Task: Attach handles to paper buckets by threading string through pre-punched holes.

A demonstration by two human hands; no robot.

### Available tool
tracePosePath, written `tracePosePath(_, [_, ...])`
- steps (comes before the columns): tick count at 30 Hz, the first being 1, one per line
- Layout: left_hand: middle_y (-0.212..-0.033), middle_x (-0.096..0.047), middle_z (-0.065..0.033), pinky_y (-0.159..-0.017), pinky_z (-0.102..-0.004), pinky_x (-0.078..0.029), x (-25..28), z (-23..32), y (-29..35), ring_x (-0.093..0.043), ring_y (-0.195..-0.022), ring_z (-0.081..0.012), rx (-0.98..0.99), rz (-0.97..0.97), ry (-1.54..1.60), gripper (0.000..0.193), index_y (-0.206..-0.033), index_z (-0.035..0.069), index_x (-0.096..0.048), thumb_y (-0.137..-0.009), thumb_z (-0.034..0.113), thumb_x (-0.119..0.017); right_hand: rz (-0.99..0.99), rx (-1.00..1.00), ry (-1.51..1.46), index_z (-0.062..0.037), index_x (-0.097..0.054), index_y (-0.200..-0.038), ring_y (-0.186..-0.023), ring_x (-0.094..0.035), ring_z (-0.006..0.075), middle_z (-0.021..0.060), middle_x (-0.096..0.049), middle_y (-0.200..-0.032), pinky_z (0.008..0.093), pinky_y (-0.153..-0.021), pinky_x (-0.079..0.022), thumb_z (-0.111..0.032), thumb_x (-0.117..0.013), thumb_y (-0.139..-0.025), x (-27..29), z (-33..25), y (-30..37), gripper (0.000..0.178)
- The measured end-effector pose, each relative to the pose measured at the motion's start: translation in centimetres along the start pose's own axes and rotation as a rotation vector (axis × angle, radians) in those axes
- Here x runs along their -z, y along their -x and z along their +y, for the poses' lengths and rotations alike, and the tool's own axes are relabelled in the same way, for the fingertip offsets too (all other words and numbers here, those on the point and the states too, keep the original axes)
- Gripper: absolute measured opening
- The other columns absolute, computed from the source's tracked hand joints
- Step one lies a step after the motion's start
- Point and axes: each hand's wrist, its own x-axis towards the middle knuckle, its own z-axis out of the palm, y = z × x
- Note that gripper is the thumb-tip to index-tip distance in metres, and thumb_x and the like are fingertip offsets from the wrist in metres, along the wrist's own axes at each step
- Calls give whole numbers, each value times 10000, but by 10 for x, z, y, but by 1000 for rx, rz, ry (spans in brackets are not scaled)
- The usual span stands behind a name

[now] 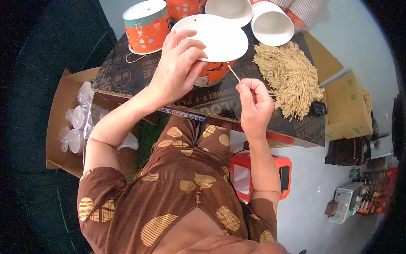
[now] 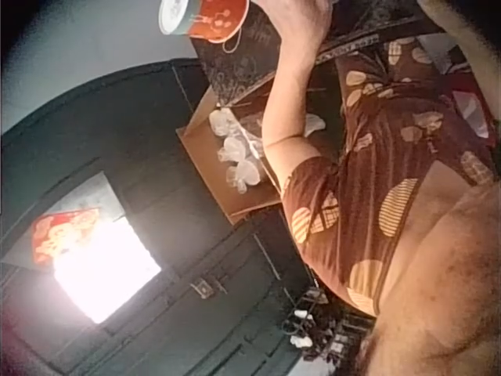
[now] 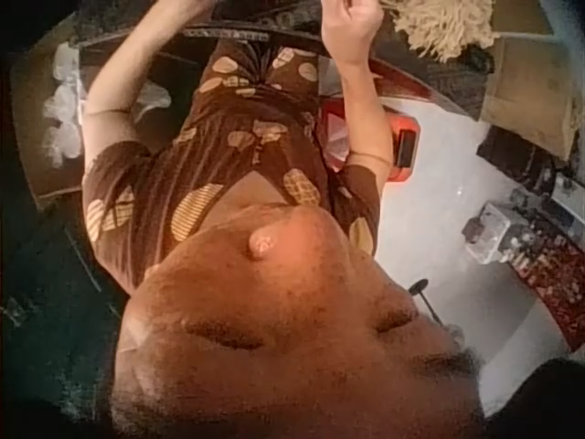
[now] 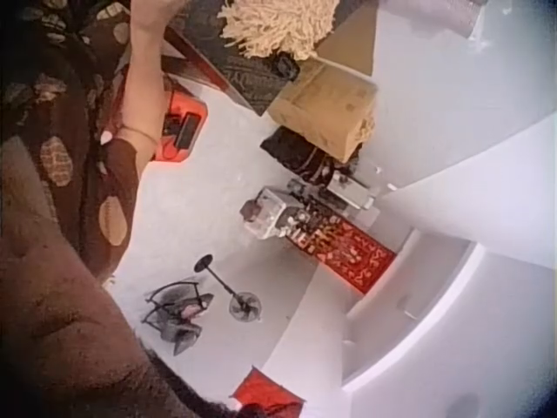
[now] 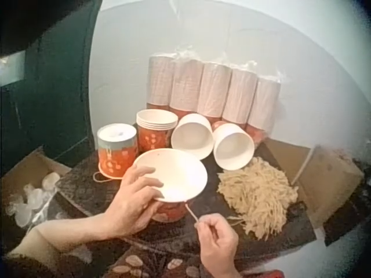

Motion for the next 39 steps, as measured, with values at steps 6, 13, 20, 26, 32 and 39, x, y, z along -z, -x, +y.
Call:
tracePosePath(6, [-1013,-603,-108,-963,-495,-380,1,-1,0,-504,-1159,-348,-14,4,14,180,-854,29,-577,-728,0,-702,-1,42,17,-3,-567,-890,-697,-436,22,-30,-524,-805,179,-615,-390,-18,-562,-929,-3,-1,-1,43])
tracePosePath(13, [-1027,-599,-104,-1001,-516,-355,2,-1,2,-499,-1167,-346,-5,-11,-2,180,-862,38,-576,-735,12,-701,-8,58,36,3,-559,-880,-680,-437,27,-28,-509,-783,186,-604,-389,-9,-561,-925,-3,-1,-4,46])
tracePosePath(20, [-1037,-599,-101,-1021,-528,-341,3,0,2,-496,-1174,-345,3,-13,13,177,-864,43,-581,-737,19,-701,-1,82,140,7,-559,-869,-674,-451,33,-17,-526,-780,195,-599,-399,-18,-563,-922,-2,3,-6,59])
tracePosePath(26, [-1042,-601,-103,-1022,-535,-338,2,0,3,-494,-1179,-346,4,-13,20,172,-863,42,-586,-737,24,-702,10,22,97,6,-572,-892,-692,-464,28,-6,-545,-783,192,-607,-407,-24,-548,-931,-5,1,-7,56])
tracePosePath(32, [-1044,-602,-104,-1020,-543,-335,3,0,3,-491,-1184,-346,9,-24,23,171,-862,44,-586,-739,27,-703,4,-187,-120,9,-560,-937,-555,-501,35,48,-609,-803,186,-484,-411,-22,-544,-931,-7,-2,-6,34])
tracePosePath(39, [-1079,-582,-129,-995,-508,-371,4,6,4,-494,-1164,-348,14,-13,-10,267,-948,39,-583,-716,11,-712,-3,-284,-401,20,-554,-954,-493,-465,37,21,-568,-706,190,-416,-359,-49,-528,-953,-13,-3,-8,74])
